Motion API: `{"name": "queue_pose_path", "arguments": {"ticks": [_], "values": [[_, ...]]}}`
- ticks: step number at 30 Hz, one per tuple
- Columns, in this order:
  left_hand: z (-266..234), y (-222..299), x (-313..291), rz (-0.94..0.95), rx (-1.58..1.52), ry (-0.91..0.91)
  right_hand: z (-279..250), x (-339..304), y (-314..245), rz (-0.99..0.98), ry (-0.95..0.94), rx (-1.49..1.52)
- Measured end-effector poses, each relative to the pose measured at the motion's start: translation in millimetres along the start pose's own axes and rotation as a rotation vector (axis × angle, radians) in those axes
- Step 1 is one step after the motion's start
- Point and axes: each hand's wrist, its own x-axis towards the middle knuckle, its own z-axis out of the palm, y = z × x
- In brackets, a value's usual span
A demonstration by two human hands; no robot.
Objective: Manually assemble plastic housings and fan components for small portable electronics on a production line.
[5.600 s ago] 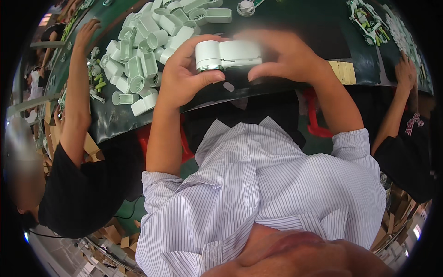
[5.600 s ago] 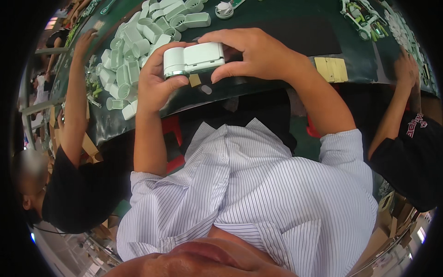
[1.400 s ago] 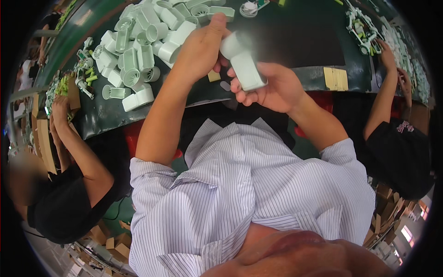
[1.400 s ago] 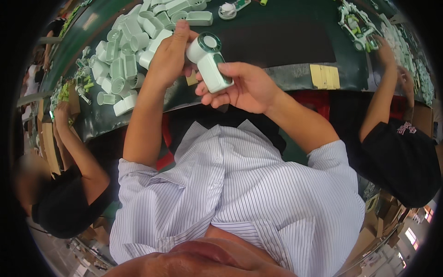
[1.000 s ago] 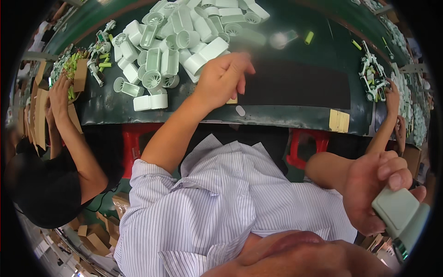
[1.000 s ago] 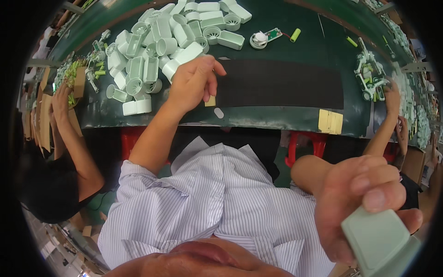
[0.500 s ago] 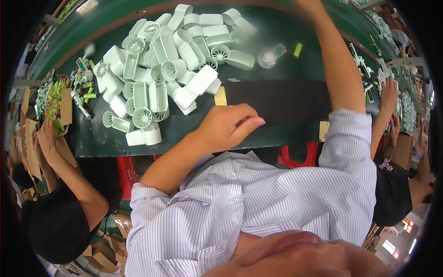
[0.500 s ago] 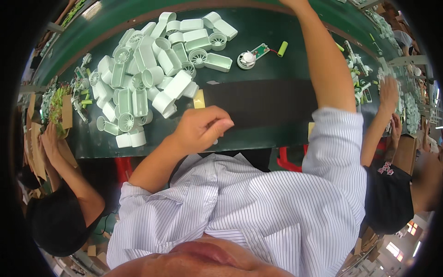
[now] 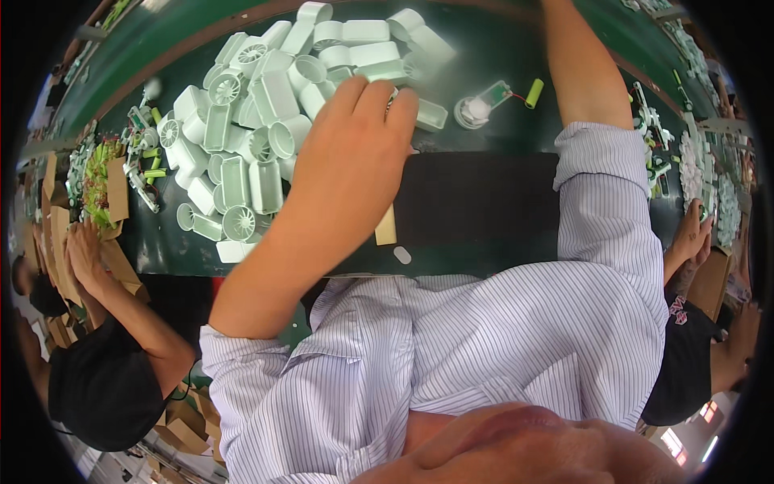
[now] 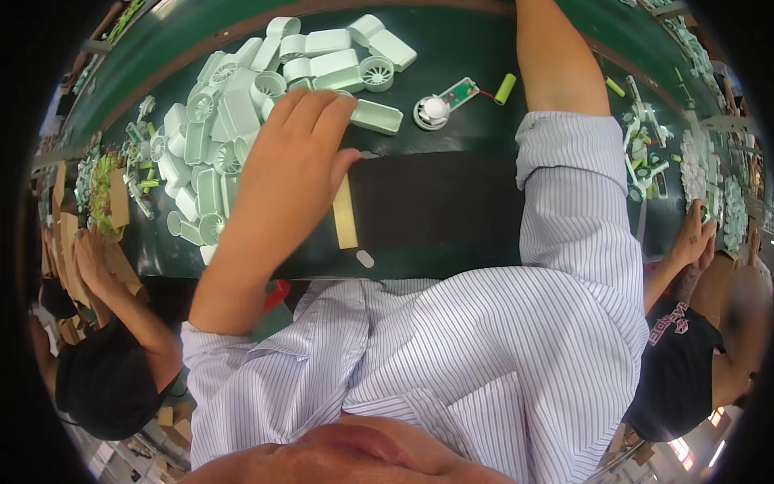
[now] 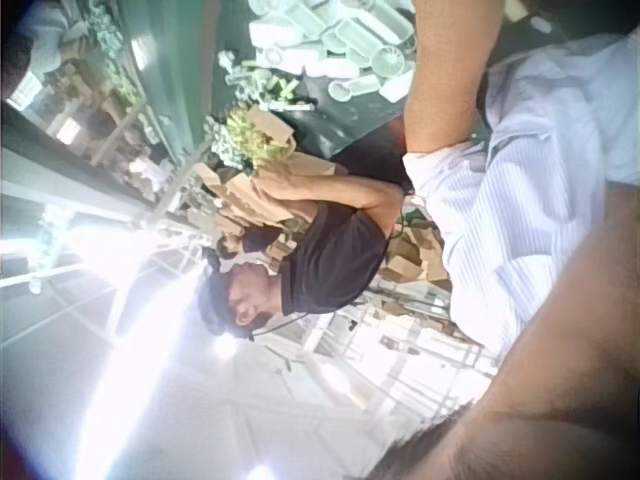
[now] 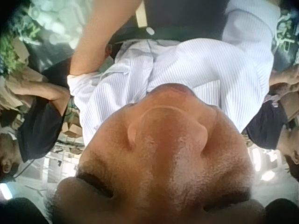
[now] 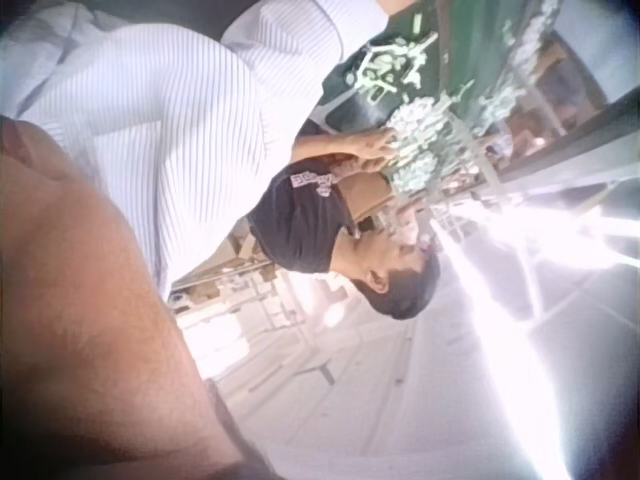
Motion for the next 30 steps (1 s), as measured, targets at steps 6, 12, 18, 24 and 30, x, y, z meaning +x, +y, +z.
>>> {"name": "queue_pose_path", "arguments": {"ticks": [6,12,18,24,30], "values": [[22.8,-13.8,26.9,0.074,0.336,-0.348,-56.0,-60.1,-8.8,-0.374,-0.267,0.119],[35.6,-21.8,49.4,0.211,0.381,-0.28,-120.5,-223.0,30.7,-0.163,-0.791,0.348],[-13.8,13.0,52.8,-0.186,0.006,-0.112,-74.9,-235.4,29.6,-0.236,-0.654,0.154],[5.1,11.1,21.4,-0.386,-0.704,0.031,-116.2,-237.8,-43.8,-0.096,-0.791,-0.194],[23.9,12.6,-3.2,-0.515,-1.385,0.253,-81.7,-243.2,-19.5,-0.483,-0.467,1.134]]}}
